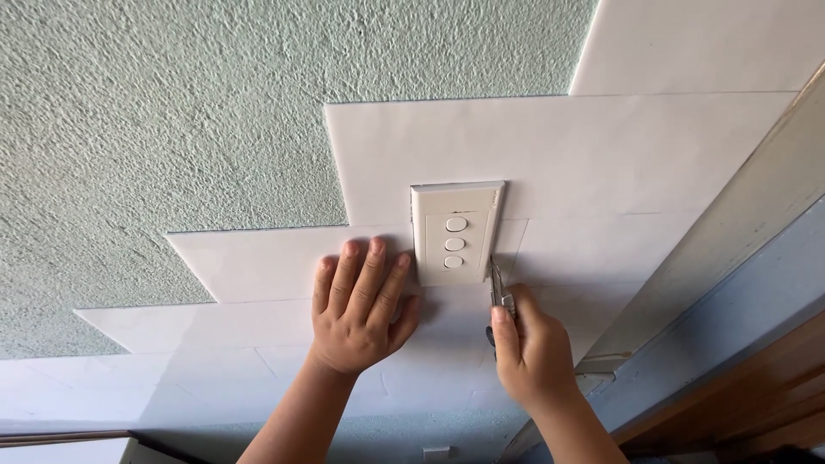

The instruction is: Trimming white vinyl wrap around a light switch on a wall using a utility knife to ensure a clean fit.

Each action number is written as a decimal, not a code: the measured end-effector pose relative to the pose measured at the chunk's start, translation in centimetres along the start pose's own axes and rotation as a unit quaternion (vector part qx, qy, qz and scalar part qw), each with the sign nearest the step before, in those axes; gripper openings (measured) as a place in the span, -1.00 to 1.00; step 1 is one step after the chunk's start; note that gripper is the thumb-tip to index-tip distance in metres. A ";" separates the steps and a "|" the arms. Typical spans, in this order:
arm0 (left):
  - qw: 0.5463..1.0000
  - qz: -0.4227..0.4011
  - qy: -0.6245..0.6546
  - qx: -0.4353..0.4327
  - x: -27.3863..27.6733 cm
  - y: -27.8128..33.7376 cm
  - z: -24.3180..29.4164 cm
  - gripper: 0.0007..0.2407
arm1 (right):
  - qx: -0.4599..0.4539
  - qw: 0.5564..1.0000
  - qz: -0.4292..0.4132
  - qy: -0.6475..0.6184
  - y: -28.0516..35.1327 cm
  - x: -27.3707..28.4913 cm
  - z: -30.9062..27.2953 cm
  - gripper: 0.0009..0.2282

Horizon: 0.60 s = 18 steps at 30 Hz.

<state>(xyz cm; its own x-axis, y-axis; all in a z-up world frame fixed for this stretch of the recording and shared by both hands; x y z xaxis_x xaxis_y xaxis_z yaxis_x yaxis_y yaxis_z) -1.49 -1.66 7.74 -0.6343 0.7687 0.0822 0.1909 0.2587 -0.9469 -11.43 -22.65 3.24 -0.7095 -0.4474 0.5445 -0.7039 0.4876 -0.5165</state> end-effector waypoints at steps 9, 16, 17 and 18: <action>0.987 -0.005 0.159 0.037 4.8 0.3 -2.5 -0.74 | 0.079 0.946 -0.021 -0.315 -1.5 3.3 -0.2 -0.72; 0.978 -0.113 -0.060 0.167 3.4 10.8 -9.3 -0.28 | 0.104 0.950 -0.102 -0.275 -4.0 4.9 -1.7 -0.69; 0.982 -0.106 -0.089 0.128 3.3 11.8 -9.5 -0.28 | 0.127 0.947 -0.163 -0.244 -3.9 4.8 -2.1 -0.69; 0.982 -0.103 -0.092 0.128 3.6 11.5 -9.4 -0.28 | 0.132 0.947 -0.163 -0.245 -4.0 5.3 -1.1 -0.69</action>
<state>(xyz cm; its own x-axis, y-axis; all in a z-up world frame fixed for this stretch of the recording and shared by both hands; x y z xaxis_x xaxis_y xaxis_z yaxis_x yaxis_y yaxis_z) 5.45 9.59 0.08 -0.7688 0.5908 0.2447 -0.1348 0.2244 -0.9651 -12.33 -26.16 9.00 -0.3383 -0.8673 0.3653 -0.8267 0.0885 -0.5556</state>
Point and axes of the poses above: each hand's wrist, its own y-axis away from the middle knuckle, its own x-axis out of the back of the hand, z = x × y, the point moved 8 cm from there along -y, towards the middle knuckle, and after that the axes turned 2 degrees about z, right-handed, at the moved point
